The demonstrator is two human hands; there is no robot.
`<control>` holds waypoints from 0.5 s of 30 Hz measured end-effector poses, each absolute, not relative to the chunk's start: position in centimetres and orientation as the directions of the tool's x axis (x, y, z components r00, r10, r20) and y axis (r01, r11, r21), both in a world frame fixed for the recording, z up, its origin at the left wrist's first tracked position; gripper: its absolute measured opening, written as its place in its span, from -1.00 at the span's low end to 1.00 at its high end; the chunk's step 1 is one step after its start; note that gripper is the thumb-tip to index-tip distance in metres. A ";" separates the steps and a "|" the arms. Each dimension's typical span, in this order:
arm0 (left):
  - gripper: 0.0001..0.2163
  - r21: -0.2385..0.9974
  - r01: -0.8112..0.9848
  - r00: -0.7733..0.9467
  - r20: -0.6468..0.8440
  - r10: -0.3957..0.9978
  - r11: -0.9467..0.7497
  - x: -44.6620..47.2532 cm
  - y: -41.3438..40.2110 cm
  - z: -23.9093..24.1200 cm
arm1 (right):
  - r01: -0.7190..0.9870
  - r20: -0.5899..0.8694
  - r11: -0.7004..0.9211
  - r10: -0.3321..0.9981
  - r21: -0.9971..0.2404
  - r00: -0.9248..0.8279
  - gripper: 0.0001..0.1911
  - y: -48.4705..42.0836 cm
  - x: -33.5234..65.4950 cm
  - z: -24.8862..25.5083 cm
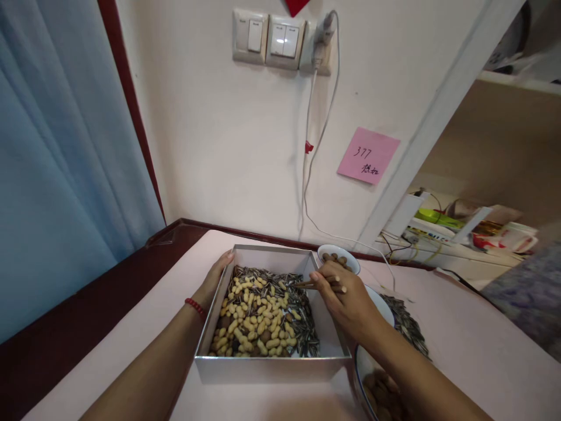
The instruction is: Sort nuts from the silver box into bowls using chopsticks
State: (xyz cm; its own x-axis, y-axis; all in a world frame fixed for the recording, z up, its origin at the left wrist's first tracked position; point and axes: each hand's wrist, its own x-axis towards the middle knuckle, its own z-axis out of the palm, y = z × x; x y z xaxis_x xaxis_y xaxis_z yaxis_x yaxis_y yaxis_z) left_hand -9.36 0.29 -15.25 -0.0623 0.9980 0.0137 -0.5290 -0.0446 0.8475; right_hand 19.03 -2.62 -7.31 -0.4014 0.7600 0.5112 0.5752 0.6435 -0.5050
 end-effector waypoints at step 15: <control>-0.57 0.859 -0.511 -0.070 0.001 0.998 -0.037 -9.2 0.1 -14.9 | 0.554 0.478 0.629 0.776 -0.545 -0.411 -0.67 -1.8 18.7 -7.6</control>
State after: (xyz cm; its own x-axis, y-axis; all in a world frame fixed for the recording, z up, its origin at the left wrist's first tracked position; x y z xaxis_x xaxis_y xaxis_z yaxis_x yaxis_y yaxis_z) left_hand -9.21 0.12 -14.91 -0.0699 0.9976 0.0014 -0.5109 -0.0370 0.8588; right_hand 18.69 -1.80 -7.56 -0.4110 0.7761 0.4783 0.5539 0.6293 -0.5451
